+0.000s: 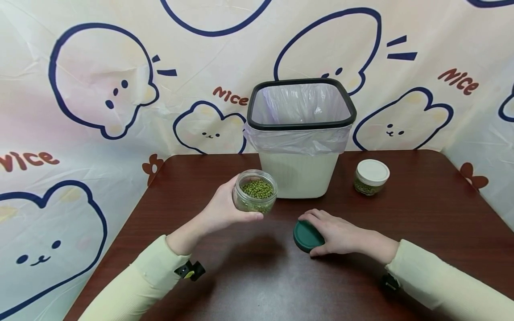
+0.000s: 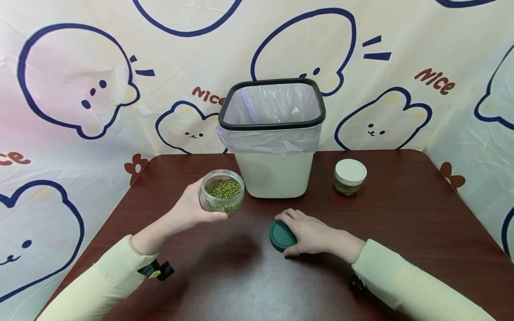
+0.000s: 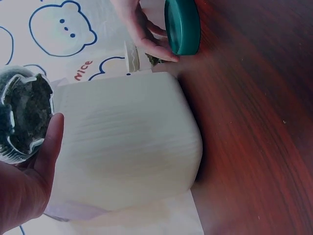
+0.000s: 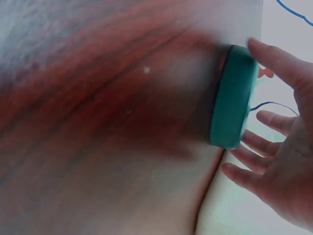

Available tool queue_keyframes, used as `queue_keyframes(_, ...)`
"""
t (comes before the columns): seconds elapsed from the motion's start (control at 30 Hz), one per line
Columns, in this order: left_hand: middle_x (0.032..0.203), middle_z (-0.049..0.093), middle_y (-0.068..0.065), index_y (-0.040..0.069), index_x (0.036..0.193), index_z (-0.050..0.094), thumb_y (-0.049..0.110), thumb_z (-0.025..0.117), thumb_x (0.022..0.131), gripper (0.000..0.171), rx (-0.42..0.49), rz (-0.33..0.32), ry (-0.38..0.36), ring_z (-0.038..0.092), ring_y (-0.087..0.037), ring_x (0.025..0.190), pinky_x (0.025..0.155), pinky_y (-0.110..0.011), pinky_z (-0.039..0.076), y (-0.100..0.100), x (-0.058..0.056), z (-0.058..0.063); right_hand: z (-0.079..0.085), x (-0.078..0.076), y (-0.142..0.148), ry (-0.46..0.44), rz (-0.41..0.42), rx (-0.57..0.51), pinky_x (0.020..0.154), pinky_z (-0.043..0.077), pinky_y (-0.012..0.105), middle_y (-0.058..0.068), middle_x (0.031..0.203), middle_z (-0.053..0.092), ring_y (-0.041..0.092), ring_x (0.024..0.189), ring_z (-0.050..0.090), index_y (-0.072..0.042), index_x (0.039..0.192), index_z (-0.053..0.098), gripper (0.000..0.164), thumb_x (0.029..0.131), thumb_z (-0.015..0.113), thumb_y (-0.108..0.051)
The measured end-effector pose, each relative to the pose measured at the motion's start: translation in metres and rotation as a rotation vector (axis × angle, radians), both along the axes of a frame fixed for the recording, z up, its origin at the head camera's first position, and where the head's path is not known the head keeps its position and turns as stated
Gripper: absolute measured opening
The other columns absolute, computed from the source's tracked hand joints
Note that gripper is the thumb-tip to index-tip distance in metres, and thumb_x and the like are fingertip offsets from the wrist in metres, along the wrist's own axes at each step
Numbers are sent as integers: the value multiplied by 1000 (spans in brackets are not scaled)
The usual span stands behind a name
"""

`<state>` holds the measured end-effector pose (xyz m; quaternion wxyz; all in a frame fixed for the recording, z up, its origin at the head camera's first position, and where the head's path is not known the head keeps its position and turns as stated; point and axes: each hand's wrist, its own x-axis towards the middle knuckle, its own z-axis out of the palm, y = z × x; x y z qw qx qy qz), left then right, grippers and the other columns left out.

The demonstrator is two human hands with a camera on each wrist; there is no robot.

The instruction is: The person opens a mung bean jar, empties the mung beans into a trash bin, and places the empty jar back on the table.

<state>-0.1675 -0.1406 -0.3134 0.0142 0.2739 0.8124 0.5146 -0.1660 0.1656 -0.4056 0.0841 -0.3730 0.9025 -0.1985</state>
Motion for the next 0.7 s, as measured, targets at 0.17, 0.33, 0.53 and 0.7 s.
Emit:
queue_keyframes(0.17, 118, 62, 0, 10, 132, 51, 14, 89, 66, 77, -6, 5, 13, 57, -16, 108, 95, -42, 44, -3, -1, 1, 16, 1, -3, 55, 20, -27, 89, 48, 40, 2, 135, 44, 18, 115, 48, -13, 138, 45, 67, 84, 77, -36)
queue_keyframes(0.33, 118, 62, -1, 11, 133, 50, 15, 89, 67, 77, -24, 20, 8, 57, -17, 107, 95, -42, 44, -8, -2, 5, 42, 0, -6, 142, 46, -59, 94, 46, 41, 2, 137, 46, 18, 122, 48, -13, 137, 47, 63, 86, 75, -36)
queue_keyframes(0.53, 118, 62, -1, 12, 133, 49, 17, 89, 67, 78, -46, 43, -3, 57, -17, 106, 93, -42, 45, -14, -2, 12, 77, -4, -8, 295, 69, -118, 93, 47, 39, 3, 134, 50, 18, 120, 51, -10, 134, 52, 59, 85, 75, -34)
queue_keyframes(0.7, 118, 62, -2, 11, 134, 49, 17, 89, 67, 78, -47, 65, 22, 57, -17, 106, 93, -41, 45, -18, -5, 19, 108, -7, -7, 426, 74, -220, 88, 49, 40, 5, 131, 53, 19, 117, 54, -8, 129, 55, 54, 84, 77, -27)
